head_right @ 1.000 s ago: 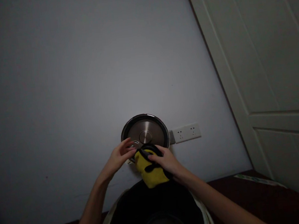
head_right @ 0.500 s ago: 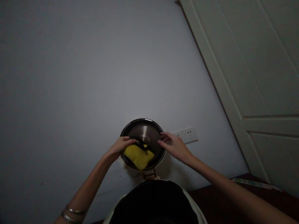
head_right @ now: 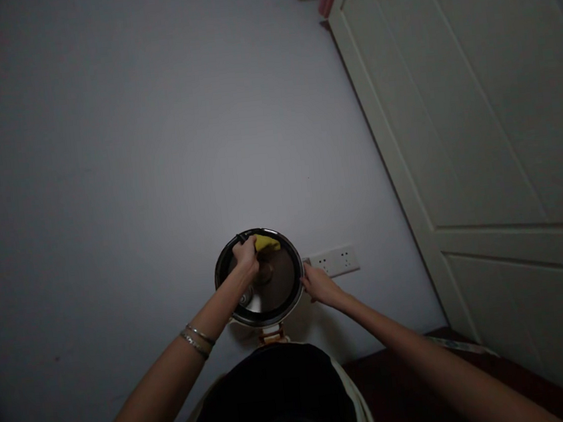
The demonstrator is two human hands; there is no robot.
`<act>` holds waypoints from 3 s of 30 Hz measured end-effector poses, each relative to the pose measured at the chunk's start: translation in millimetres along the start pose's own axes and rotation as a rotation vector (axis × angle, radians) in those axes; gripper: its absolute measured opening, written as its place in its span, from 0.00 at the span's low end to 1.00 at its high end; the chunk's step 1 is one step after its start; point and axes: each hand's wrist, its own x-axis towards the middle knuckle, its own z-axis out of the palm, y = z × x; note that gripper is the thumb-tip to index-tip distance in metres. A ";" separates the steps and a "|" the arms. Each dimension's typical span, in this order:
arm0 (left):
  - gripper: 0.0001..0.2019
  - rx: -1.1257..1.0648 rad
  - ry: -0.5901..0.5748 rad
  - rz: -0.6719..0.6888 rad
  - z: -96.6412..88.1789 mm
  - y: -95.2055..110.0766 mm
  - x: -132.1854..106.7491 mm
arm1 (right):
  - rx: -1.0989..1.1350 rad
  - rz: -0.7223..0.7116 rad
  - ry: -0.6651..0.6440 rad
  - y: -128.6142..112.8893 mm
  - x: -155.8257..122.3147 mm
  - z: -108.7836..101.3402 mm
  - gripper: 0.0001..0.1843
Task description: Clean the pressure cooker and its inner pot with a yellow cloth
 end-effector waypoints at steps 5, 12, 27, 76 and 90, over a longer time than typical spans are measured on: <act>0.09 0.181 -0.059 0.133 4.9 -4.7 -3.2 | -0.006 -0.040 0.008 2.2 -3.9 1.4 0.20; 0.08 0.484 -0.288 0.243 9.1 -2.0 -16.3 | 0.006 -0.079 0.021 2.9 -9.9 1.0 0.29; 0.18 0.886 -0.878 0.435 -6.2 -27.7 -51.6 | 0.145 -0.026 -0.062 15.3 -7.0 1.6 0.41; 0.11 1.672 -1.138 1.088 -100.3 102.9 -3.6 | 0.042 -0.069 0.204 2.5 -14.7 17.3 0.30; 0.08 1.613 -1.636 1.243 -96.5 35.3 -54.8 | 0.032 -0.070 0.188 3.4 -11.9 17.0 0.28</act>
